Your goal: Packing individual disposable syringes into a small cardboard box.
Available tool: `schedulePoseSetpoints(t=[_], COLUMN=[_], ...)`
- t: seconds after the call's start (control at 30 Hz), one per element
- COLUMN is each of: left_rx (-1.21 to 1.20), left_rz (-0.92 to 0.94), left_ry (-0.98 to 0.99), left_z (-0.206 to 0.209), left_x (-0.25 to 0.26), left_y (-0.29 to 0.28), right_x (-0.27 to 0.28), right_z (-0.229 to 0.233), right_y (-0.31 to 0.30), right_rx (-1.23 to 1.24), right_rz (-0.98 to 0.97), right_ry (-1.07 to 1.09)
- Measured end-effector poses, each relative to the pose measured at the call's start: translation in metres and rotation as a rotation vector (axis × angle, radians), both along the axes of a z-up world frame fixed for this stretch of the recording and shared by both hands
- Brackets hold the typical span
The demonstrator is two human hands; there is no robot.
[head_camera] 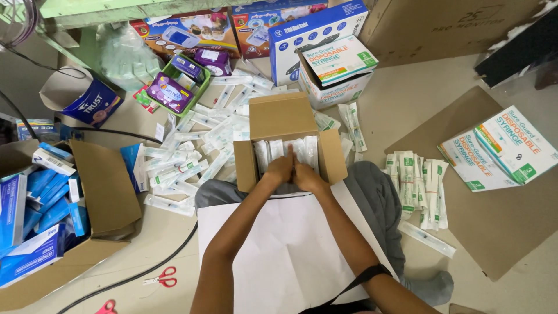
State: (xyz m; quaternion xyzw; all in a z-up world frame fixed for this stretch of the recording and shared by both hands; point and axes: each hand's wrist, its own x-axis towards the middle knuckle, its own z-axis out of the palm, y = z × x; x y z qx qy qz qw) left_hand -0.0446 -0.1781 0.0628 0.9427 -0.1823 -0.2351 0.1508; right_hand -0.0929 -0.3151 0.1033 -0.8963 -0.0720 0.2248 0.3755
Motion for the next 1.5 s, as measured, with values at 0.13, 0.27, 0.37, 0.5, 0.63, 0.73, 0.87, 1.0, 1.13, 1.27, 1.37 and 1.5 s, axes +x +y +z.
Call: schedulePoseSetpoints(t=[0.13, 0.27, 0.37, 0.5, 0.63, 0.73, 0.87, 1.0, 1.13, 1.27, 1.37, 1.5], left_rx=[0.054, 0.011, 0.053, 0.085, 0.126, 0.181, 0.068, -0.338, -0.704, -0.894, -1.088, -0.89], left_rz=[0.001, 0.047, 0.034, 0.008, 0.013, 0.01, 0.155, 0.244, 0.396, 0.64, 0.762, 0.878], left_ry=[0.043, -0.035, -0.035, 0.017, -0.024, -0.129, 0.004, -0.221, -0.367, -0.551, -0.578, -0.61], left_z=[-0.014, -0.023, 0.0, 0.027, -0.025, -0.019, 0.066, 0.155, 0.224, 0.193, 0.136, 0.062], left_x=[0.005, 0.004, 0.003, 0.0, 0.015, 0.008, -0.02, -0.061, -0.092, -0.08, -0.055, -0.025], left_y=[-0.003, -0.002, 0.0, -0.003, -0.008, -0.015, -0.005, 0.026, 0.075, 0.13, 0.166, 0.192], right_x=[0.003, 0.011, 0.012, 0.018, 0.025, 0.031, -0.008, -0.058, -0.087, -0.124, -0.155, -0.188], right_z=[-0.013, -0.049, 0.004, 0.055, 0.015, -0.038, 0.057, 0.167, 0.149, 0.135, 0.124, 0.097], right_y=[-0.003, -0.012, -0.009, -0.012, -0.018, -0.031, -0.011, -0.002, 0.008, 0.05, 0.087, 0.115], right_rx=[0.0, 0.01, 0.103, 0.184, 0.148, 0.05, 0.125, 0.281, 0.57, 0.741, 0.688, 0.61], right_rz=[-0.013, 0.008, -0.049, -0.201, -0.144, -0.005, -0.057, -0.235, -0.16, 0.24, 0.493, 0.758], right_ry=[-0.043, -0.147, 0.003, 0.327, 0.209, -0.02, -0.334, -0.381, -0.36, -0.314, -0.269, -0.305])
